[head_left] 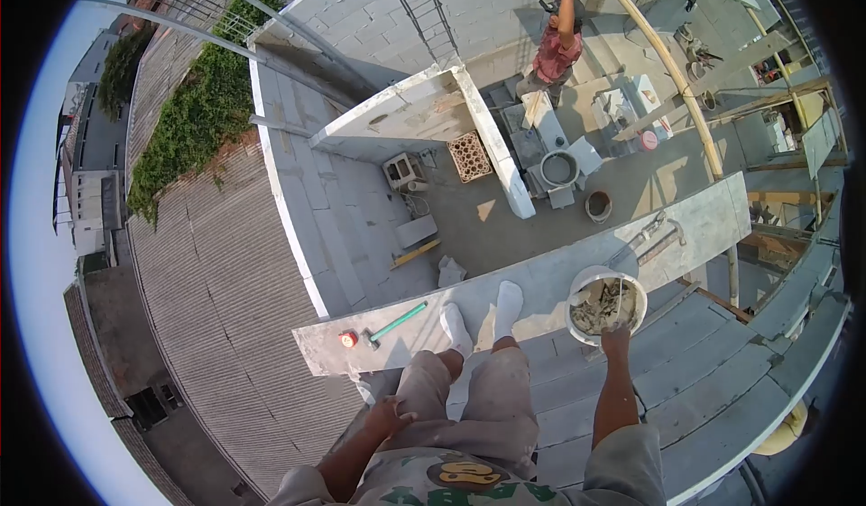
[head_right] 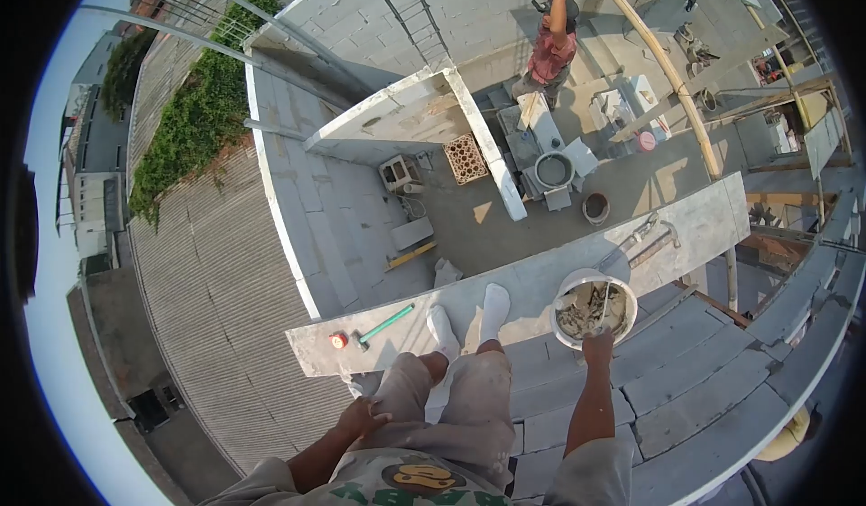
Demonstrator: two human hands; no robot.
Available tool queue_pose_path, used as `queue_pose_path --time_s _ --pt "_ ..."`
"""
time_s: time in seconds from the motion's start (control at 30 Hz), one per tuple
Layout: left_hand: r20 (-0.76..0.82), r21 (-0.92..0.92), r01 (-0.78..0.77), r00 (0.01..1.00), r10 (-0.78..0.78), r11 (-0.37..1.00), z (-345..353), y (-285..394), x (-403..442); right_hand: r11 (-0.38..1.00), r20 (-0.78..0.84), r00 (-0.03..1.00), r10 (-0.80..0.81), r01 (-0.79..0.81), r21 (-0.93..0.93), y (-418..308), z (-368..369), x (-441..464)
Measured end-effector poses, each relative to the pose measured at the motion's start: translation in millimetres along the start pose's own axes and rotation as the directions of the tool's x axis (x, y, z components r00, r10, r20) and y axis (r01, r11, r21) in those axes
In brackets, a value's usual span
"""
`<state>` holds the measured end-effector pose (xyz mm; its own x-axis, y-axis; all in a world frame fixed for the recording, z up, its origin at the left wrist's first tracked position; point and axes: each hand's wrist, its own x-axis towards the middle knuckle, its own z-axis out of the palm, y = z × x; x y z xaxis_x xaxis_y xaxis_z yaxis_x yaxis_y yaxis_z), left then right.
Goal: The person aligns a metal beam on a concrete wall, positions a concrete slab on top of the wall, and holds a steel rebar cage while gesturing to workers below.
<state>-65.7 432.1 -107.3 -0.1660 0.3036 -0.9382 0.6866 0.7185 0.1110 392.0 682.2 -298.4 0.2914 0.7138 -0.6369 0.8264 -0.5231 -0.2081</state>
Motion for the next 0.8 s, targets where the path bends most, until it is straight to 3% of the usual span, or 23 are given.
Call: queue_pose_path --time_s 0.03,0.1,0.13,0.17,0.23,0.3,0.4,0.5,0.53,0.6,0.7,0.73,0.8 --pt "-0.023 -0.033 0.016 1.000 -0.017 0.999 1.6 11.0 -4.5 0.997 -0.001 0.998 -0.069 0.068 -0.038 -20.0 -0.8 -20.7" --pt "-0.084 -0.055 -0.054 0.995 0.050 0.997 14.3 23.1 -10.0 0.986 0.120 0.979 -0.166 0.160 0.055 -51.6 -5.3 -66.8" --pt "-0.077 -0.039 -0.061 0.995 0.057 0.997 13.1 33.2 -11.0 0.966 0.251 0.933 -0.257 0.252 0.052 -41.8 9.3 -77.3" --pt "-0.065 -0.019 -0.069 0.996 0.068 0.997 10.9 43.2 -14.3 0.941 0.377 0.865 -0.330 0.334 0.058 -33.6 22.5 -88.4" --pt "-0.044 0.006 -0.089 0.995 0.089 0.996 2.3 58.6 -17.5 0.911 0.617 0.684 -0.388 0.385 0.146 -102.4 -23.2 -149.4" --pt "-0.100 0.019 -0.115 0.988 0.116 0.993 -2.4 57.0 -6.7 0.737 0.700 0.475 -0.533 0.668 0.108 -123.6 -31.5 -181.0" --pt "-0.144 -0.006 -0.157 0.977 0.155 0.988 4.3 51.0 -0.3 0.666 0.854 0.400 -0.332 0.741 -0.088 -113.3 -11.7 -193.4" --pt "-0.200 -0.040 -0.182 0.965 0.170 0.983 -3.0 47.5 10.3 0.531 0.684 0.478 -0.550 0.833 -0.155 -127.9 -26.2 -196.0" --pt "-0.204 -0.048 -0.178 0.965 0.164 0.983 -3.6 44.0 7.7 0.617 0.697 0.497 -0.517 0.781 -0.100 -133.1 -35.5 -195.8" --pt "-0.021 -0.223 -0.203 0.979 0.204 0.953 -12.9 36.1 7.5 0.769 0.723 0.522 -0.453 0.639 0.019 -152.0 -57.4 -196.0" --pt "0.253 -0.431 -0.158 0.924 0.288 0.888 -51.8 52.6 -16.0 0.791 0.863 0.311 -0.399 0.592 0.153 -169.1 -93.5 -213.1" --pt "0.352 -0.479 -0.128 0.878 0.323 0.869 -65.0 62.7 -25.2 0.815 0.859 0.339 -0.383 0.561 0.142 -167.2 -92.2 -209.7" --pt "0.496 -0.405 0.009 0.842 0.211 0.914 -60.3 65.7 -28.8 0.866 0.857 0.388 -0.340 0.485 0.123 -161.7 -79.4 -195.3"
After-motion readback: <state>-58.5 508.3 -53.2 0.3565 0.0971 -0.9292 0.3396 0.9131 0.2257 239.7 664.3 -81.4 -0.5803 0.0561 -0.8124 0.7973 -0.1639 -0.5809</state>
